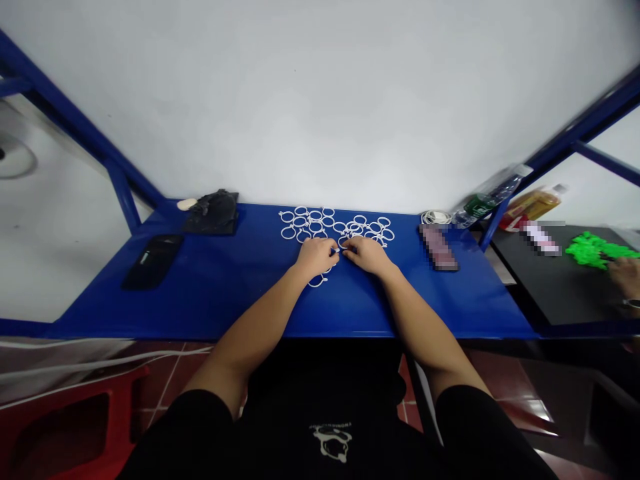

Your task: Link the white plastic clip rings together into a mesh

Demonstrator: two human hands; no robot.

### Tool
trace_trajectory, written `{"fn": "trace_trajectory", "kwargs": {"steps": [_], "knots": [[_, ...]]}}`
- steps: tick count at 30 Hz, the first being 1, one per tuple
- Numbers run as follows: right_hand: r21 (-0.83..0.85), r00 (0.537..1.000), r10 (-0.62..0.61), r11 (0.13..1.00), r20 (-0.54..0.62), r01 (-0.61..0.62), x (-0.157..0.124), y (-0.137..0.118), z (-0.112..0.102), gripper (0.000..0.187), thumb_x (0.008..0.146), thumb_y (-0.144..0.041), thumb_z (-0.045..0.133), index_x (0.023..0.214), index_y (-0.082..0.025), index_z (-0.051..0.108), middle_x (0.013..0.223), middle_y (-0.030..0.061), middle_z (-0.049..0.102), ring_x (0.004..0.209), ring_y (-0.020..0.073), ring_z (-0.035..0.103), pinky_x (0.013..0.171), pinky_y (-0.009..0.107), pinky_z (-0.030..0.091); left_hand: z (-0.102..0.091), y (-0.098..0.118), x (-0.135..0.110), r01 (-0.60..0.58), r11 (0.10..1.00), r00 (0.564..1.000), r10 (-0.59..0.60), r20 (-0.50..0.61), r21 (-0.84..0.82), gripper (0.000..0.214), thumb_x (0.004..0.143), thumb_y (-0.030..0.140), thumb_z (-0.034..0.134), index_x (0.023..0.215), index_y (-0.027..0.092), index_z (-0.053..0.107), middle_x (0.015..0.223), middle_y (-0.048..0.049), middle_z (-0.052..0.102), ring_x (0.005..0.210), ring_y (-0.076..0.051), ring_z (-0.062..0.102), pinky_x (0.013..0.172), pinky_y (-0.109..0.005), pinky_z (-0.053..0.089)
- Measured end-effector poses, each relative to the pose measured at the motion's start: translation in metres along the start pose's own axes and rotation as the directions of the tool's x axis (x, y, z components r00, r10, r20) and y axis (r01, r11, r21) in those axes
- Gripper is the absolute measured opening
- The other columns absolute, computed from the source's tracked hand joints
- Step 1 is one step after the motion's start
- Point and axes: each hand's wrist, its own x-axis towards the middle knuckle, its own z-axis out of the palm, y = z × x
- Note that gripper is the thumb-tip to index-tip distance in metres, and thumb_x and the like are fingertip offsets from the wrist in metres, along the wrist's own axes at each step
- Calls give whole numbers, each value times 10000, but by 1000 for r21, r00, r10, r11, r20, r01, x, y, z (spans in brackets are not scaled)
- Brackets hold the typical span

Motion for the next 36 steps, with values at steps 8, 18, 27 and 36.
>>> {"fn": "trace_trajectory", "kwargs": {"steps": [8,18,27,36], "knots": [[-16,1000,-31,999,4,31,1,-5,6,144,957,-187,654,1036,-212,771,1042,87,785,933,236,702,761,303,468,2,-2,2,-43,994,999,43,-6,-96,82,874,197,777,936,246,754,887,1,787,890,-234,734,880,-386,502],[204,987,-71,974,-143,100,-2,-10,-1,177,999,-193,544,1043,-207,715,961,63,767,842,200,684,780,288,476,1,4,-2,-48,960,997,30,-70,-277,170,943,202,670,1089,232,752,737,28,742,657,-150,680,690,-280,490],[301,977,-81,944,-198,139,-2,-10,3,189,983,-163,539,1016,-210,719,948,58,779,817,192,704,773,291,507,-1,-1,0,-112,980,970,72,-231,-165,107,905,288,767,829,214,753,836,-26,673,869,-194,653,846,-341,520],[176,979,-36,982,-201,72,0,-2,7,220,995,-162,567,1099,-218,752,1091,81,789,974,222,728,874,329,535,-2,-1,-2,-79,995,997,79,-11,-67,261,922,366,792,731,211,704,904,-39,713,911,-234,685,907,-426,511]]}}
